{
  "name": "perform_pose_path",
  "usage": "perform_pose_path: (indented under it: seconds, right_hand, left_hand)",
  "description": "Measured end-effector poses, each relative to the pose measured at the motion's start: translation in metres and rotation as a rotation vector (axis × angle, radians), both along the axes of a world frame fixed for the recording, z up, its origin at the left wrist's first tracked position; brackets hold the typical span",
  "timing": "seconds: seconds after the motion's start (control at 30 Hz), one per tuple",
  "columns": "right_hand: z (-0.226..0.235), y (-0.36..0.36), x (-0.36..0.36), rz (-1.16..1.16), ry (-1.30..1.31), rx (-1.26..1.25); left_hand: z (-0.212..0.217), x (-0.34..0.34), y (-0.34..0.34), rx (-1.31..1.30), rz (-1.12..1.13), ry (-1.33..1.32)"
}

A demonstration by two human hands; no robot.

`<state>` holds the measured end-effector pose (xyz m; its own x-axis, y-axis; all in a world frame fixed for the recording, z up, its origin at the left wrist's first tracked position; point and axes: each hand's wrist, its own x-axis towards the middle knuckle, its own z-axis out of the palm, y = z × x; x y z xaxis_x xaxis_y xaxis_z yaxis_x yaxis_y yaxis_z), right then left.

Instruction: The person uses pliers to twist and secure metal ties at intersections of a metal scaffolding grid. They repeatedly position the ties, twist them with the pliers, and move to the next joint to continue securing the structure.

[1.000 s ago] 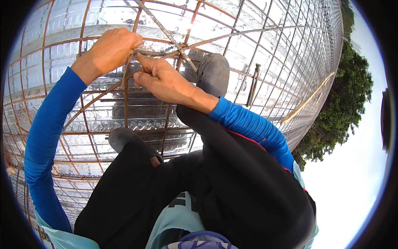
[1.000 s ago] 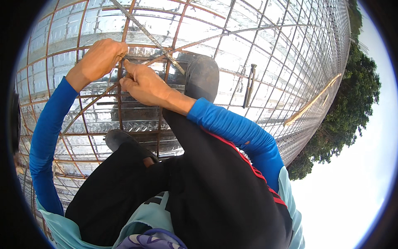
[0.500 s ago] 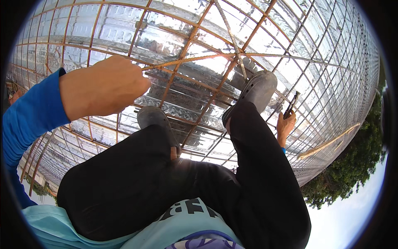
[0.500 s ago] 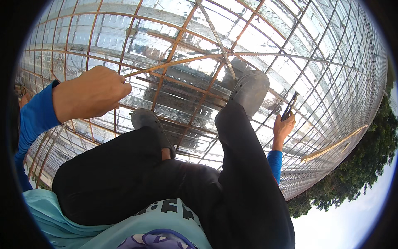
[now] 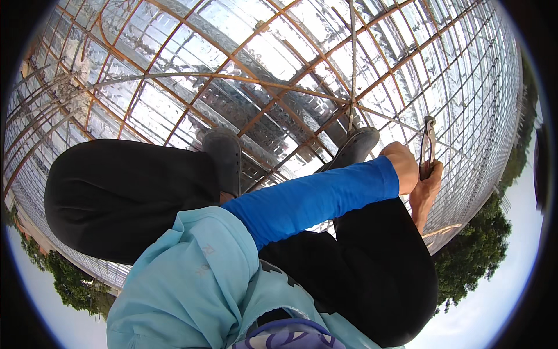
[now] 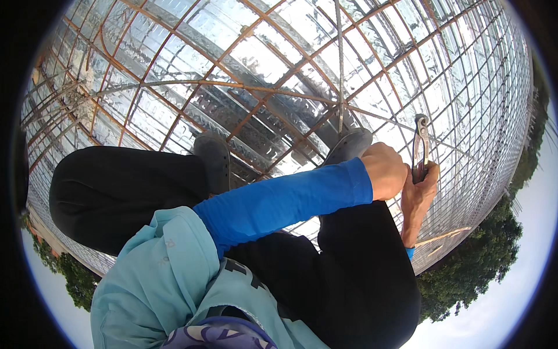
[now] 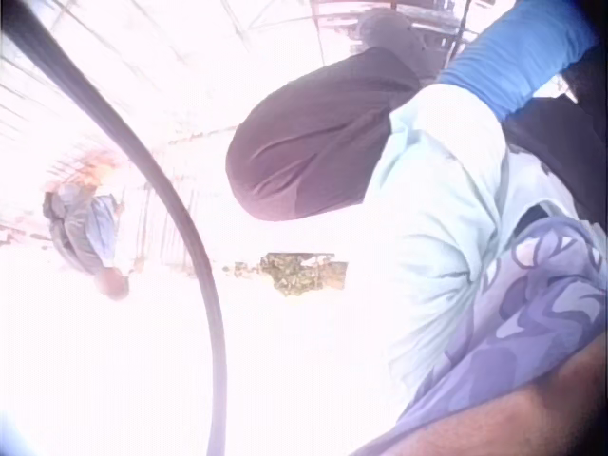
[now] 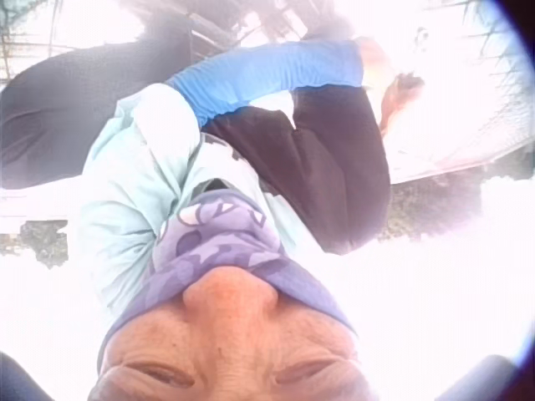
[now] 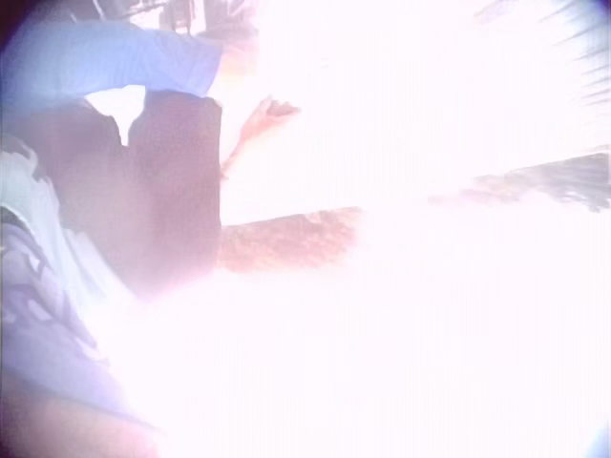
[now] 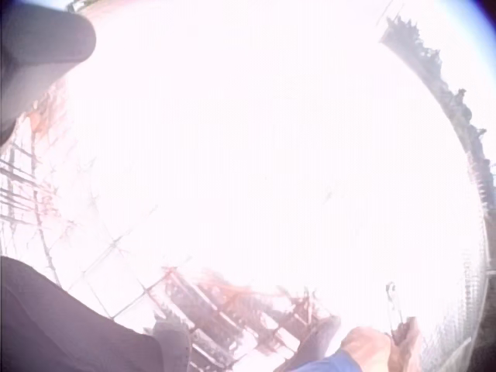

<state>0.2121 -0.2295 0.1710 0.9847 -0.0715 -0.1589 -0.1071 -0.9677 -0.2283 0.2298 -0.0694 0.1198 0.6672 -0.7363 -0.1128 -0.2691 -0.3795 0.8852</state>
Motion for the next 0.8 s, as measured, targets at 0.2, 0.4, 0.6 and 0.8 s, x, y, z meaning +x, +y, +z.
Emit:
perform_pose_path:
  seconds: [0.2, 0.4, 0.6, 0.8]
  right_hand:
    - [0.048, 0.144, 0.118, 0.726, 0.163, -0.271]
    - [0.022, 0.179, 0.112, 0.981, 0.363, -0.369]
    - [0.001, 0.17, 0.09, 0.991, 0.588, -0.191]
    - [-0.01, 0.199, 0.105, 1.01, 0.543, -0.153]
  left_hand:
    - [-0.029, 0.007, 0.048, -1.298, 1.135, 0.863]
    - [-0.022, -0.018, 0.05, -1.753, 1.307, 1.136]
    - [-0.042, -0.036, 0.031, -1.331, 1.679, 1.19]
    - [-0.057, -0.026, 0.047, -1.384, 1.722, 1.117]
